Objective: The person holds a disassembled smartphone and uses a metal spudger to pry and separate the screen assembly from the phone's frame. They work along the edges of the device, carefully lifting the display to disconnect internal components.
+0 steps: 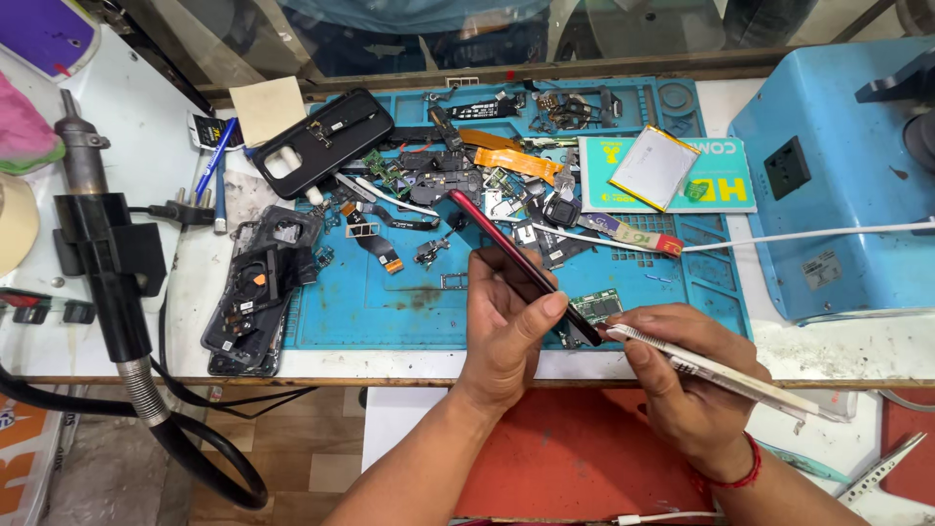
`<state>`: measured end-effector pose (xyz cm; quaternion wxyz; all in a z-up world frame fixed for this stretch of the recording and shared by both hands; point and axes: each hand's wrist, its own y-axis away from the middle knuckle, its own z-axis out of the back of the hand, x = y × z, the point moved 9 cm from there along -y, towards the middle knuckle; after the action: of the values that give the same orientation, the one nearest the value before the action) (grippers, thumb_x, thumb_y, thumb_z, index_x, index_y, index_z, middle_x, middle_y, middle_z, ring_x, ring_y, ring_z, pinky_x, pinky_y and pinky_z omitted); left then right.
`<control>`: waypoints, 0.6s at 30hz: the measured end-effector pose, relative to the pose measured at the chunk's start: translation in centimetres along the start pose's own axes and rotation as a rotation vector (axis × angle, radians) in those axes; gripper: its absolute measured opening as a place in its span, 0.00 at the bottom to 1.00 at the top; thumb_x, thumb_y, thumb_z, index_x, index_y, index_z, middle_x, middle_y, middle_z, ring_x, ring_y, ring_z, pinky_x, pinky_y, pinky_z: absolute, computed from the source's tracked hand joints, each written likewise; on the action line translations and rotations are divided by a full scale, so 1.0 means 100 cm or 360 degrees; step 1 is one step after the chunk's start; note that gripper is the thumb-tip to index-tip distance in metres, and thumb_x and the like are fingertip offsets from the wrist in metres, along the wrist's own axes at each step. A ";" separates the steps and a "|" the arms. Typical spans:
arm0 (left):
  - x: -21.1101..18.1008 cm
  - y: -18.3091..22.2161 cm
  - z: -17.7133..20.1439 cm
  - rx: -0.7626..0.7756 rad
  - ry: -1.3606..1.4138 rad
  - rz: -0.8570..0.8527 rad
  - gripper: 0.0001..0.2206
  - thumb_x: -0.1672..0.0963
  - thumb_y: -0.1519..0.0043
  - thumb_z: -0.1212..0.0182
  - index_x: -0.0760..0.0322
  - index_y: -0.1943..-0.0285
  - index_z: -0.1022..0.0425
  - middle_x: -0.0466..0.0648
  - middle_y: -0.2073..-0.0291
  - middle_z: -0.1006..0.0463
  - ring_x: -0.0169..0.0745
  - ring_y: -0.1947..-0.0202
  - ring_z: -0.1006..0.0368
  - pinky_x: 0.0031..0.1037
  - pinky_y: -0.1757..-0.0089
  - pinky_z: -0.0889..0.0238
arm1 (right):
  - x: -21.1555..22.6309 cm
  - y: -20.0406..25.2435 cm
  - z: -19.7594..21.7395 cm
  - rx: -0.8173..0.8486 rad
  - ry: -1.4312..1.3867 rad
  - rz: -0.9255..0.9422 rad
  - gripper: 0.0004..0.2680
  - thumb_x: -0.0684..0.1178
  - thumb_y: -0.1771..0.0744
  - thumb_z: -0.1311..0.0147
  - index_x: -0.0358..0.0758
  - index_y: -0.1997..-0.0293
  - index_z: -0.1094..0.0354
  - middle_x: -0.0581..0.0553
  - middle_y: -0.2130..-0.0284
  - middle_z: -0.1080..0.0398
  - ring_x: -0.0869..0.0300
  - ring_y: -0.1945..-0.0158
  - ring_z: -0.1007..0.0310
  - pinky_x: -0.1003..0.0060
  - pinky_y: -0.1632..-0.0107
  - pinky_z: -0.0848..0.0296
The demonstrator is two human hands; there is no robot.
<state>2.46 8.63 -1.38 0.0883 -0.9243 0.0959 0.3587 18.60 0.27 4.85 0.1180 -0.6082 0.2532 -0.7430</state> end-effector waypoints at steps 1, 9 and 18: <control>0.000 0.000 -0.001 0.0001 0.0012 0.0000 0.26 0.60 0.42 0.28 0.63 0.40 0.42 0.46 0.56 0.31 0.33 0.54 0.32 0.28 0.48 0.37 | 0.002 0.000 -0.001 0.0004 0.0046 0.0019 0.06 0.39 0.32 0.43 0.31 0.51 0.31 0.34 0.56 0.23 0.54 0.54 0.19 0.65 0.51 0.20; -0.006 0.000 -0.008 -0.0016 0.0112 0.0007 0.27 0.60 0.42 0.29 0.63 0.38 0.43 0.48 0.50 0.31 0.35 0.49 0.31 0.32 0.45 0.36 | 0.012 -0.003 -0.010 -0.0017 0.0181 0.0100 0.05 0.37 0.32 0.42 0.30 0.53 0.30 0.34 0.58 0.23 0.53 0.53 0.19 0.66 0.52 0.21; -0.009 0.000 -0.009 -0.0017 0.0104 -0.0013 0.28 0.60 0.41 0.30 0.63 0.36 0.43 0.49 0.47 0.32 0.37 0.46 0.31 0.33 0.43 0.36 | 0.016 -0.005 -0.014 -0.0042 0.0262 0.0140 0.05 0.35 0.33 0.42 0.30 0.55 0.30 0.34 0.59 0.23 0.54 0.54 0.19 0.67 0.52 0.21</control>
<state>2.41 8.55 -0.06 0.0817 -0.9364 0.0931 0.3283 16.92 0.26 6.29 0.1213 -0.5349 0.2982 -0.7811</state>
